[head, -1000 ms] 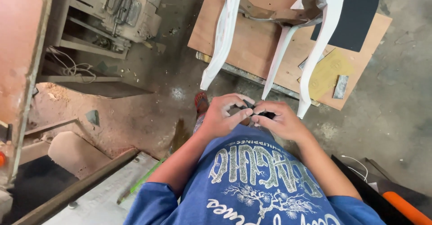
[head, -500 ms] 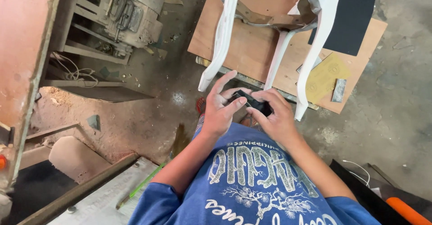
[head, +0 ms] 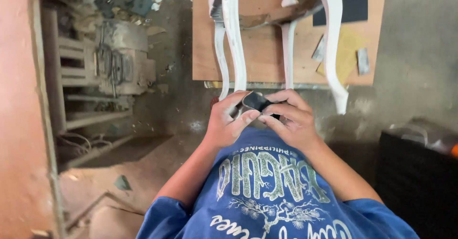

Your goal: The person sands the legs of a white wooden chair using a sanding block. They switch between different sanding blocks and continue sanding various parts of the chair legs.

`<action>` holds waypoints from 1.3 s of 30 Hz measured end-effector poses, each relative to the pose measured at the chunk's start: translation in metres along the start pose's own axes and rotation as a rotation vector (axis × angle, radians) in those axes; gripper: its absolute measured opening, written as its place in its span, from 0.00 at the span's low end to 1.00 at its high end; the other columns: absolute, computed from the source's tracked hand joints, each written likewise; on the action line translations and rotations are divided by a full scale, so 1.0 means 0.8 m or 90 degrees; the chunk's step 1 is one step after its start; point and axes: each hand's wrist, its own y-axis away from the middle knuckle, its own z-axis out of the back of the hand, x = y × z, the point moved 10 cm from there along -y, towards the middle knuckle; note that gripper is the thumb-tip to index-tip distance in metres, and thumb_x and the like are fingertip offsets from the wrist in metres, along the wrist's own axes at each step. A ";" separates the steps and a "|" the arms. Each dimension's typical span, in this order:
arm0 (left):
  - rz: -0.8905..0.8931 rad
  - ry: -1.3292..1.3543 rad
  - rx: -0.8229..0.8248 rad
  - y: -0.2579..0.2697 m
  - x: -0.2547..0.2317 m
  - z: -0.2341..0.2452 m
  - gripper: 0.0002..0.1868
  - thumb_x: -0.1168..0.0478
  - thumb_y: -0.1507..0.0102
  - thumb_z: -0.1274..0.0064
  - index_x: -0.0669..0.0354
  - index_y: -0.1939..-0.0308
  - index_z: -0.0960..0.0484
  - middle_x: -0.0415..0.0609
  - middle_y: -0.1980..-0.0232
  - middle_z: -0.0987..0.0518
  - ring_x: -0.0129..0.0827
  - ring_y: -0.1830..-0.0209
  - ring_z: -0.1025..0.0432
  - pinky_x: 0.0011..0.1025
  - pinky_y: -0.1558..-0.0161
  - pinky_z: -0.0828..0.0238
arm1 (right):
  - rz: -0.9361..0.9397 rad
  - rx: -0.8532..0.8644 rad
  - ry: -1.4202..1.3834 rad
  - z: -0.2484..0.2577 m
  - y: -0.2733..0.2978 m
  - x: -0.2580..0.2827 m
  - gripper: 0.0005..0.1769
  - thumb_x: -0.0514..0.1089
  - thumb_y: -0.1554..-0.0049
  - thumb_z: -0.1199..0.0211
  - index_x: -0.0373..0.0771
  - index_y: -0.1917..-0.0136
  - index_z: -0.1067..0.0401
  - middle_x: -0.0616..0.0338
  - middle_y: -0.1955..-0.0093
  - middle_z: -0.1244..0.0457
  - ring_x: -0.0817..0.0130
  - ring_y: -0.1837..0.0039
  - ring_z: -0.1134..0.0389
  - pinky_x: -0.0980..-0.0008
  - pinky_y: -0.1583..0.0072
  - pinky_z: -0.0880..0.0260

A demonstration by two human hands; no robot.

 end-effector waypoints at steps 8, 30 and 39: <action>-0.007 0.037 0.128 -0.041 -0.030 0.070 0.13 0.57 0.35 0.37 0.64 0.56 0.17 0.52 0.59 0.19 0.31 0.62 0.26 0.34 0.54 0.26 | -0.090 -0.142 0.013 -0.084 0.008 0.005 0.08 0.39 0.46 0.26 0.34 0.55 0.22 0.46 0.53 0.29 0.53 0.56 0.27 0.59 0.54 0.27; -0.014 -0.015 0.429 -0.132 -0.021 0.046 0.24 0.47 0.40 0.32 0.64 0.56 0.21 0.52 0.63 0.25 0.33 0.61 0.30 0.38 0.56 0.29 | -0.312 -0.461 -0.260 -0.066 0.121 -0.066 0.22 0.54 0.38 0.36 0.30 0.53 0.27 0.43 0.52 0.31 0.66 0.51 0.26 0.70 0.46 0.26; -0.257 -0.237 0.936 -0.204 -0.034 0.005 0.30 0.60 0.46 0.26 0.57 0.45 0.24 0.53 0.56 0.20 0.52 0.54 0.24 0.45 0.52 0.27 | -0.365 -0.678 0.136 -0.111 0.117 -0.057 0.17 0.45 0.31 0.41 0.25 0.49 0.26 0.39 0.50 0.33 0.56 0.49 0.29 0.60 0.44 0.29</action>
